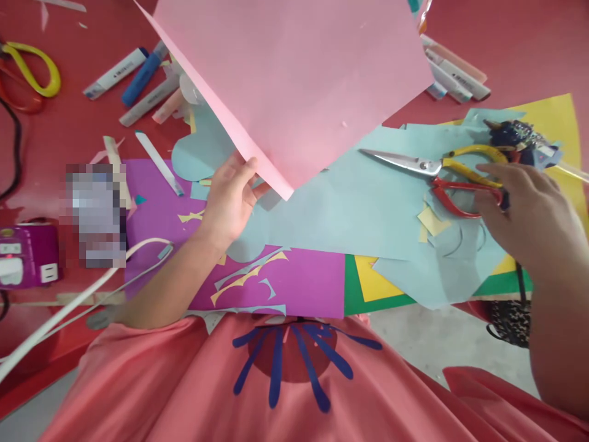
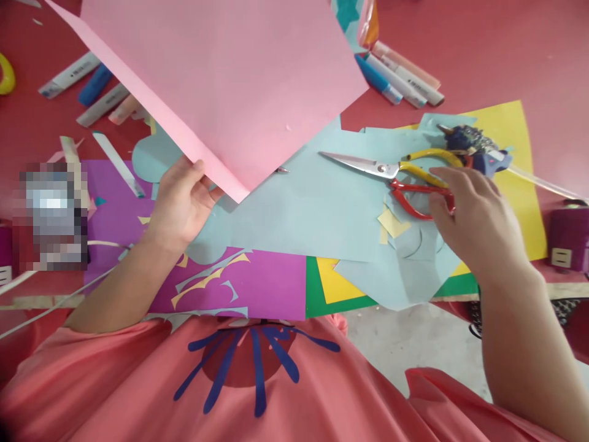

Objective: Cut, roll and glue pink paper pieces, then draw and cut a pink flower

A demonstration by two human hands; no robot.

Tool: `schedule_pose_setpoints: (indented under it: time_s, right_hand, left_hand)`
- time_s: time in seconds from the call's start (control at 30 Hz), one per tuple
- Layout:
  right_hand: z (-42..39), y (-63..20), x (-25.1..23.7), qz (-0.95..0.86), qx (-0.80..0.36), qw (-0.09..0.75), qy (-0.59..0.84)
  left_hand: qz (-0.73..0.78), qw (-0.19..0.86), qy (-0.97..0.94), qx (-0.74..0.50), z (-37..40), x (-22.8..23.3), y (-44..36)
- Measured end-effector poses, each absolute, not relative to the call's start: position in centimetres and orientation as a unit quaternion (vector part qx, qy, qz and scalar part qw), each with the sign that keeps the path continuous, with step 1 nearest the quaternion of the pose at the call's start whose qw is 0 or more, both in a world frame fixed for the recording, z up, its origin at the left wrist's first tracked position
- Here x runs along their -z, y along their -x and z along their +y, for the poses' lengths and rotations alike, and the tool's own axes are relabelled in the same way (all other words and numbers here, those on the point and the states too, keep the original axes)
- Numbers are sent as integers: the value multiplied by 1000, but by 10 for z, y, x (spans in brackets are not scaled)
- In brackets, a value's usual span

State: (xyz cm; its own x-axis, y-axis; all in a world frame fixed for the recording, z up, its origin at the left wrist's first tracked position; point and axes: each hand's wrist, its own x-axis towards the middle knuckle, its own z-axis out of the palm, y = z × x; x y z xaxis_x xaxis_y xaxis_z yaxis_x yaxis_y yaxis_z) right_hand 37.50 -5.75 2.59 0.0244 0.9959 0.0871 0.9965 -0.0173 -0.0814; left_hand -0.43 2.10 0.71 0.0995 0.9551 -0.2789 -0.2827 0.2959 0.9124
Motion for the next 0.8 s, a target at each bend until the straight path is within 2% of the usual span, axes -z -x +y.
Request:
schedule_pose_setpoints:
  time_s: [0.3,0.47,0.67,0.73,0.8]
  right_hand:
    - [-47,-377,-31,-672,-70,-68,734]
    - [-31,-379,-30,-703,-87,-91,700]
    - [-42,-379,-36,-679,-97,-42,726]
    - [-50,-377,-43,-664,-174,12,728]
    - [-59,-372,-53,-633,-312,85,704]
  left_hand:
    - [470,663,-367,-453,22,3,10]
    - [465,671,-362,-450,19,6,8]
    - [449,680,-339,-470,15,4,7]
    - [456,678,-335,-469,13,4,8]
    - [470,673,-340,-459,12,3,10]
